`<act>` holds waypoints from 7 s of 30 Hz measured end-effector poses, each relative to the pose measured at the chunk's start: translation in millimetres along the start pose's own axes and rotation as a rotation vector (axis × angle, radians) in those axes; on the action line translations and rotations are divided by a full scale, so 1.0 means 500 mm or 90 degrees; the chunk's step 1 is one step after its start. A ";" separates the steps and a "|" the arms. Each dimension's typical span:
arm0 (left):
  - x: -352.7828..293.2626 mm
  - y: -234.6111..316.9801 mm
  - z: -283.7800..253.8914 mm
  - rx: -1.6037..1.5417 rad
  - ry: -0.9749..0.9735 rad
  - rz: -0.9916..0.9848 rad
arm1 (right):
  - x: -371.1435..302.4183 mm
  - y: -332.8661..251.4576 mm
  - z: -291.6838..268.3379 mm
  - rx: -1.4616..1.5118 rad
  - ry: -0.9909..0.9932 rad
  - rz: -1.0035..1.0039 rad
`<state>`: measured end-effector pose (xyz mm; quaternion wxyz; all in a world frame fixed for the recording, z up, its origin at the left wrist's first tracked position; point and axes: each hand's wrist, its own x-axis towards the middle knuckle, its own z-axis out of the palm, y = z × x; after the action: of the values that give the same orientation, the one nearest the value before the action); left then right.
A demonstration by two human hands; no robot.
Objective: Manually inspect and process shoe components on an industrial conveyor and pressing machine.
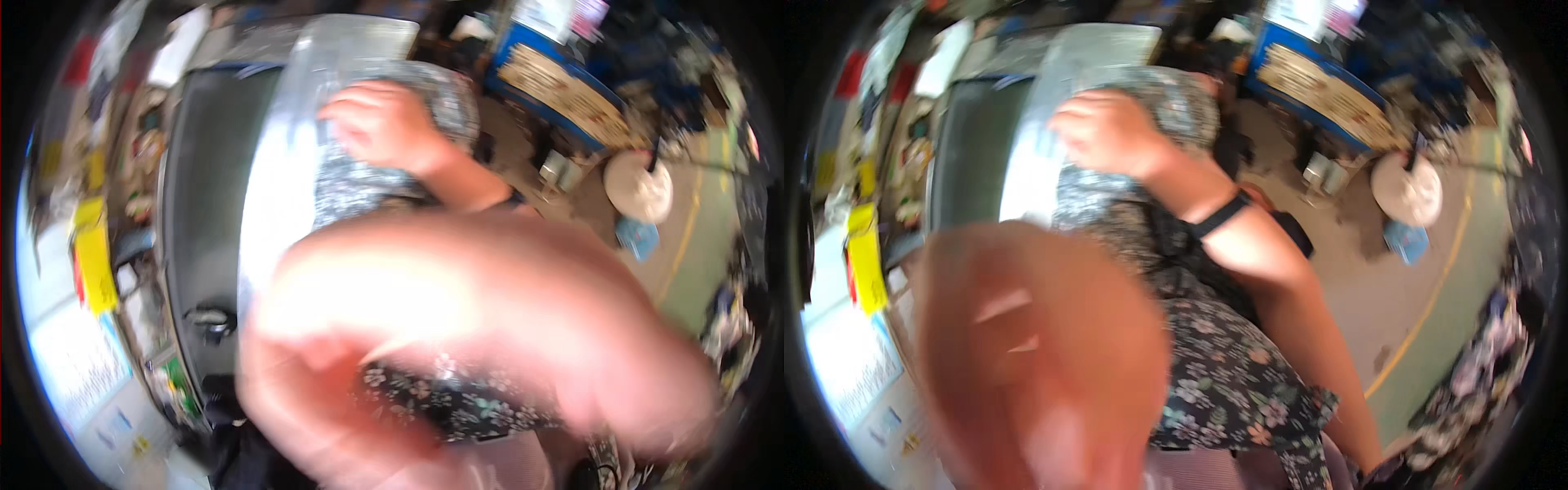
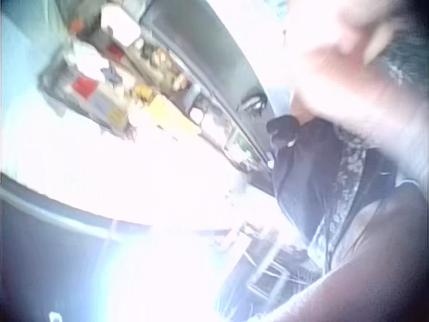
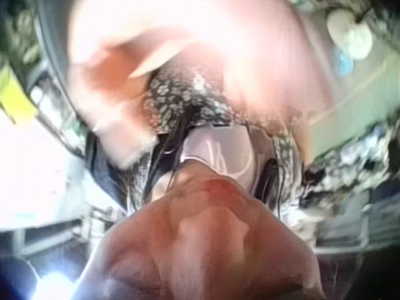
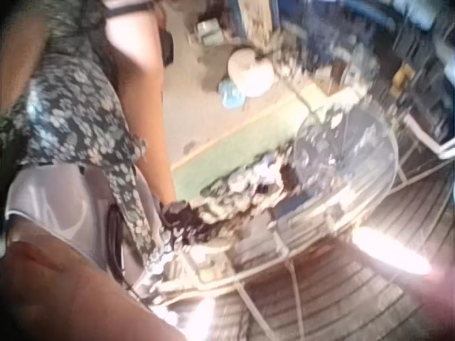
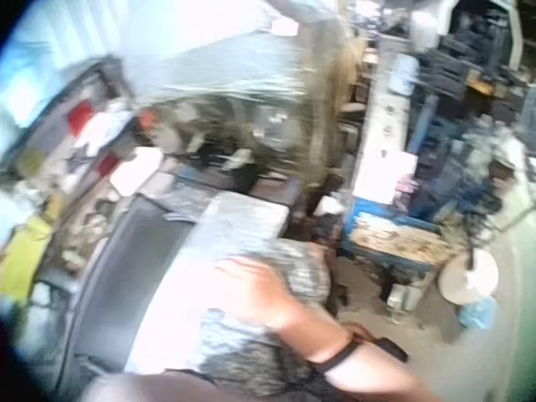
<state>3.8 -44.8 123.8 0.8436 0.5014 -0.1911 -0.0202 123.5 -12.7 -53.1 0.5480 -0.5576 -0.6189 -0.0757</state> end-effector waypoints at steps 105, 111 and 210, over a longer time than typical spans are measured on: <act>-0.080 -0.101 -0.136 0.327 0.530 -0.034 | -0.137 -0.142 -0.195 0.541 -0.139 0.729; -0.079 -0.109 -0.169 0.370 0.525 -0.034 | -0.090 -0.181 -0.185 -0.075 -0.168 0.458; -0.058 -0.102 -0.183 0.385 0.359 -0.062 | -0.022 -0.106 -0.202 0.402 -0.097 0.322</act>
<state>16.4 13.3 32.7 0.6756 0.7209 0.0741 0.1355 139.9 -110.0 5.0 0.6461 -0.5008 -0.4937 0.2967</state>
